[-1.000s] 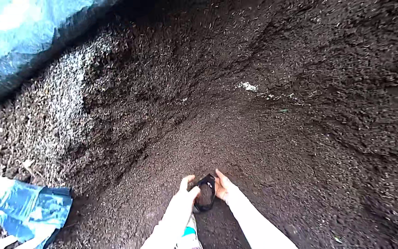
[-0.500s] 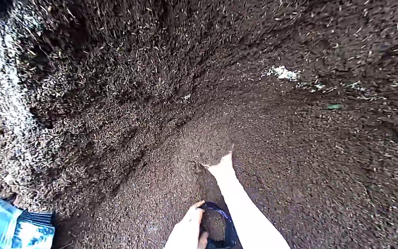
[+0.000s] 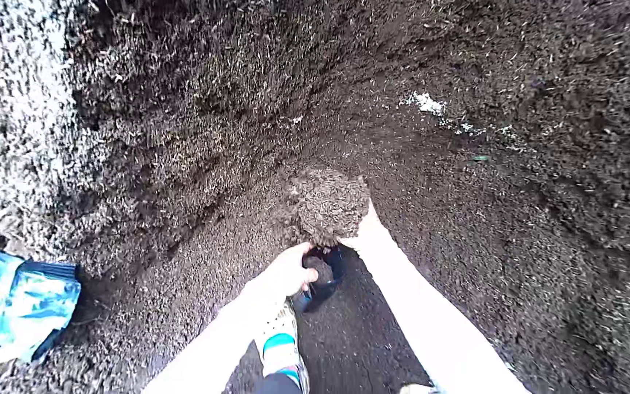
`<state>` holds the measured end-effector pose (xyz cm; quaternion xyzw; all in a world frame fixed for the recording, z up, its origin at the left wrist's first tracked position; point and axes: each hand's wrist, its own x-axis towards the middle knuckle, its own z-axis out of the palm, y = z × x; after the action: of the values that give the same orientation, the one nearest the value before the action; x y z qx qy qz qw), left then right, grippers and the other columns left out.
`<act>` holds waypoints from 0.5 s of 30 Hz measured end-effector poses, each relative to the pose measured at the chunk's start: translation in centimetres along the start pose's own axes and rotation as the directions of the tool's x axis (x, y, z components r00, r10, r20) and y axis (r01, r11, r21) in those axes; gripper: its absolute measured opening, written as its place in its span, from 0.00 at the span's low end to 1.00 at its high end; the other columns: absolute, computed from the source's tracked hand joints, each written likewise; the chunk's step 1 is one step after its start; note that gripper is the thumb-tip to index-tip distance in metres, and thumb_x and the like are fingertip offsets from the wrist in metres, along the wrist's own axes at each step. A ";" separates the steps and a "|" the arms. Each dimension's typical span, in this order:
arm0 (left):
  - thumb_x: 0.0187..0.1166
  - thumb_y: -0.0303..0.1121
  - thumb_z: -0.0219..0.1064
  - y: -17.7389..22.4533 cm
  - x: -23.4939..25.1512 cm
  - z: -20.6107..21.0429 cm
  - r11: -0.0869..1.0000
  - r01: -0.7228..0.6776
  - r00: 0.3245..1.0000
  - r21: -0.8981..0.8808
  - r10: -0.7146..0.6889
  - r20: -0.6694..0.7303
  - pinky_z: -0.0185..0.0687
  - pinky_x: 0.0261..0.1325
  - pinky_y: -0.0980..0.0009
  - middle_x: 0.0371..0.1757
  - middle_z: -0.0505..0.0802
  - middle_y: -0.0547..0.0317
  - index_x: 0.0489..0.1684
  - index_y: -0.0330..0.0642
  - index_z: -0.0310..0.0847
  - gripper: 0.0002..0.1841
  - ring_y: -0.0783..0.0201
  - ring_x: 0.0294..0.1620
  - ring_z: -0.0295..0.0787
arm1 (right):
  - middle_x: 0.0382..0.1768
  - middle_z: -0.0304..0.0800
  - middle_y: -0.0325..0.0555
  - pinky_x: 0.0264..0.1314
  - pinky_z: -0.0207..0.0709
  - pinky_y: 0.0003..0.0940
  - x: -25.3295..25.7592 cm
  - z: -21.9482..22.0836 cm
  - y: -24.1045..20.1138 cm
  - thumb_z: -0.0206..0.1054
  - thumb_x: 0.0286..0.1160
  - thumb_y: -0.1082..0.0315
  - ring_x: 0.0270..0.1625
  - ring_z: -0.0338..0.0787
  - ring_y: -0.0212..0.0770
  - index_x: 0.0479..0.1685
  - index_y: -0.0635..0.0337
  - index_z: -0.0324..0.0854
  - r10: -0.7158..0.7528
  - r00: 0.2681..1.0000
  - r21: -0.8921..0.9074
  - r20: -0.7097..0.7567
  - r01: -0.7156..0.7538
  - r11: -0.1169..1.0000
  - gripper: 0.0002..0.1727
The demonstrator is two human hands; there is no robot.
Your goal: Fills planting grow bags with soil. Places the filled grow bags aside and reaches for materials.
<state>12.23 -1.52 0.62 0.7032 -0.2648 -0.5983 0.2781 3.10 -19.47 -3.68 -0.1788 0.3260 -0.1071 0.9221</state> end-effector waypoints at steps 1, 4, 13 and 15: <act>0.80 0.27 0.69 0.0 -0.1 0.3 1.000 0.006 1.000 0.002 -0.006 -0.014 0.87 0.43 0.63 0.63 0.87 0.42 0.86 0.42 0.64 0.32 0.60 0.37 0.88 | 0.48 0.92 0.48 0.46 0.90 0.50 -1.6 0.1 -0.3 0.32 0.72 0.16 0.50 0.93 0.46 0.64 0.44 0.78 0.023 0.999 0.002 0.042 -0.024 1.000 0.49; 0.81 0.27 0.70 0.5 -1.0 1.4 0.999 0.033 0.999 -0.010 -0.033 -0.040 0.87 0.49 0.62 0.62 0.86 0.40 0.86 0.38 0.62 0.32 0.58 0.41 0.89 | 0.49 0.93 0.51 0.46 0.89 0.52 -6.3 0.0 -0.1 0.33 0.71 0.16 0.50 0.93 0.50 0.63 0.47 0.79 0.047 0.994 -0.085 0.097 -0.038 0.996 0.49; 0.71 0.28 0.78 0.1 -3.8 4.8 0.983 0.039 0.987 0.178 -0.011 -0.157 0.75 0.78 0.49 0.76 0.81 0.35 0.88 0.33 0.59 0.43 0.46 0.74 0.83 | 0.56 0.89 0.49 0.59 0.84 0.42 -13.4 2.2 3.3 0.39 0.97 0.52 0.56 0.90 0.42 0.70 0.58 0.76 -0.127 0.967 -0.501 -0.219 0.000 0.866 0.26; 0.68 0.27 0.80 -0.7 -4.0 5.1 0.978 -0.068 0.984 0.198 0.099 -0.148 0.63 0.88 0.50 0.86 0.74 0.40 0.93 0.38 0.53 0.49 0.48 0.87 0.71 | 0.65 0.85 0.50 0.66 0.80 0.45 -14.5 3.5 3.5 0.45 0.96 0.57 0.65 0.85 0.42 0.73 0.58 0.76 -0.137 0.962 -0.689 -0.234 -0.065 0.722 0.22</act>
<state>6.59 1.44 2.27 0.7599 -0.3278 -0.5005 0.2539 -5.48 -10.85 5.64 -0.4991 0.4606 -0.0192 0.7337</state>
